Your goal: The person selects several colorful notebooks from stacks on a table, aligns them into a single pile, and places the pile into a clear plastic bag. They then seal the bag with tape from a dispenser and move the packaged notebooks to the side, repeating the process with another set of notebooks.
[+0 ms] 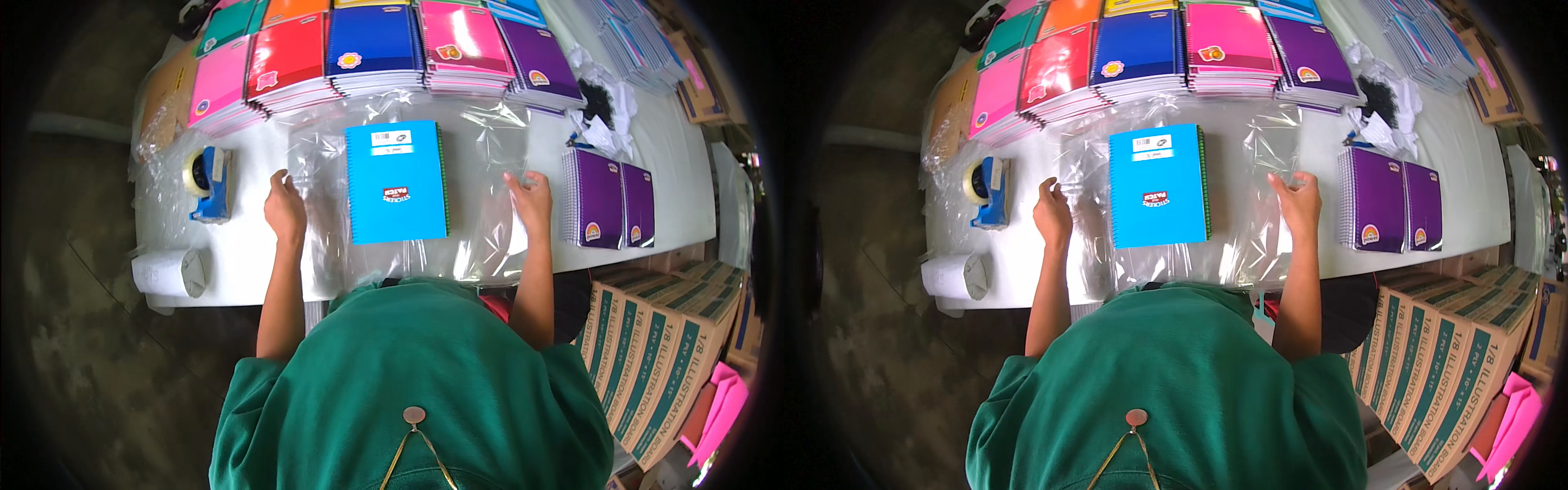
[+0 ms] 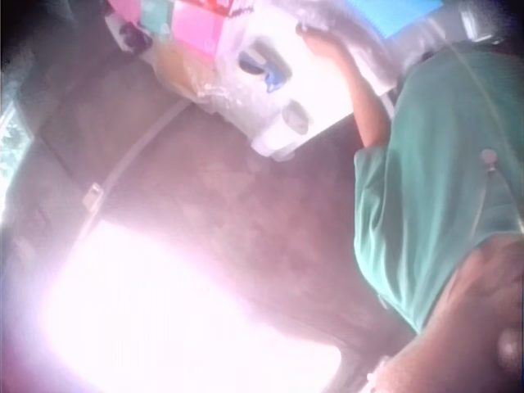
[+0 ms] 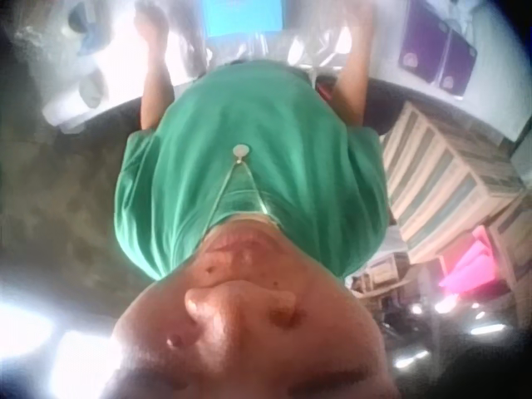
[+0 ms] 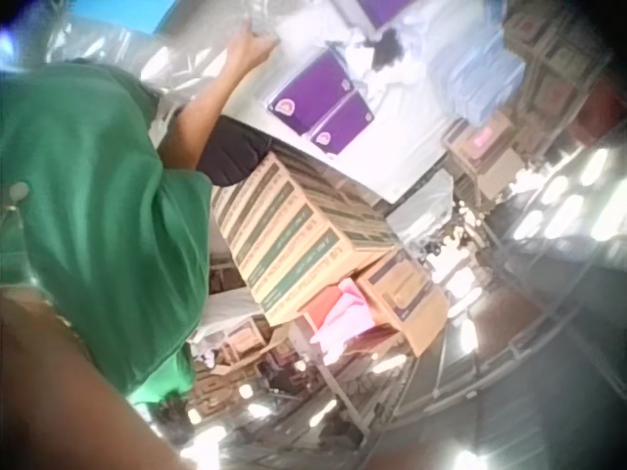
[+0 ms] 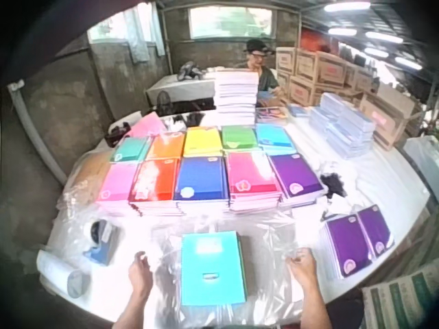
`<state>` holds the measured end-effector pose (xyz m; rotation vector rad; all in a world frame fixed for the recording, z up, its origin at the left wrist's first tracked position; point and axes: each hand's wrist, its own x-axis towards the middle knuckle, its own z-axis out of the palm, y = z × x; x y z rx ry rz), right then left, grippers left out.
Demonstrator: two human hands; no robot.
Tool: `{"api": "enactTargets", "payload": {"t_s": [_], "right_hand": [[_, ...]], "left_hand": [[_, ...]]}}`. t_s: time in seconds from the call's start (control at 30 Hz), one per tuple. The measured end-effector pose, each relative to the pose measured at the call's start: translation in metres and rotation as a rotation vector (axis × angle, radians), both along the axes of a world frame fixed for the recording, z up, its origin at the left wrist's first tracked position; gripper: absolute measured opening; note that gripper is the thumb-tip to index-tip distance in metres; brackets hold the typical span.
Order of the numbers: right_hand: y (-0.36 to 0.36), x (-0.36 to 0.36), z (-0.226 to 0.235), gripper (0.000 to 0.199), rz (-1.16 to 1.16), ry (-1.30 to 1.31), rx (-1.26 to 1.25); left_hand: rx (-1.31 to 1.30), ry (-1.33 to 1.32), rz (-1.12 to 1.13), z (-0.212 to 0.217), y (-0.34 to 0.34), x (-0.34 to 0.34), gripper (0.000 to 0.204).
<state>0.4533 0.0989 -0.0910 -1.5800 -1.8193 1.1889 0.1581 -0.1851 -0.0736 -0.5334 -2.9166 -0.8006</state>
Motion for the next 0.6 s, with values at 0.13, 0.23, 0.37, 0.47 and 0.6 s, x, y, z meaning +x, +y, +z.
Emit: {"api": "enactTargets", "payload": {"t_s": [0.13,0.23,0.37,0.47,0.6], "right_hand": [[0.003,0.005,-0.002,0.027,0.140,0.100,-0.144],[-0.003,0.001,0.009,0.030,0.125,0.407,-0.159],[-0.021,-0.003,0.038,0.033,0.247,0.361,-0.337],[-0.029,0.005,0.010,0.030,0.271,0.292,-0.411],[-0.053,0.012,-0.016,0.019,0.037,0.380,-0.204]], "left_hand": [[0.241,-0.188,-0.005,-0.009,-0.001,-0.004,0.022],[0.826,-0.696,-0.028,-0.002,0.002,-0.002,0.032],[0.528,-0.938,-0.256,0.011,-0.003,0.005,0.045],[0.608,-1.008,-0.258,-0.016,-0.016,0.006,0.038],[0.735,-0.791,-0.096,-0.034,-0.023,0.020,0.027]]}}
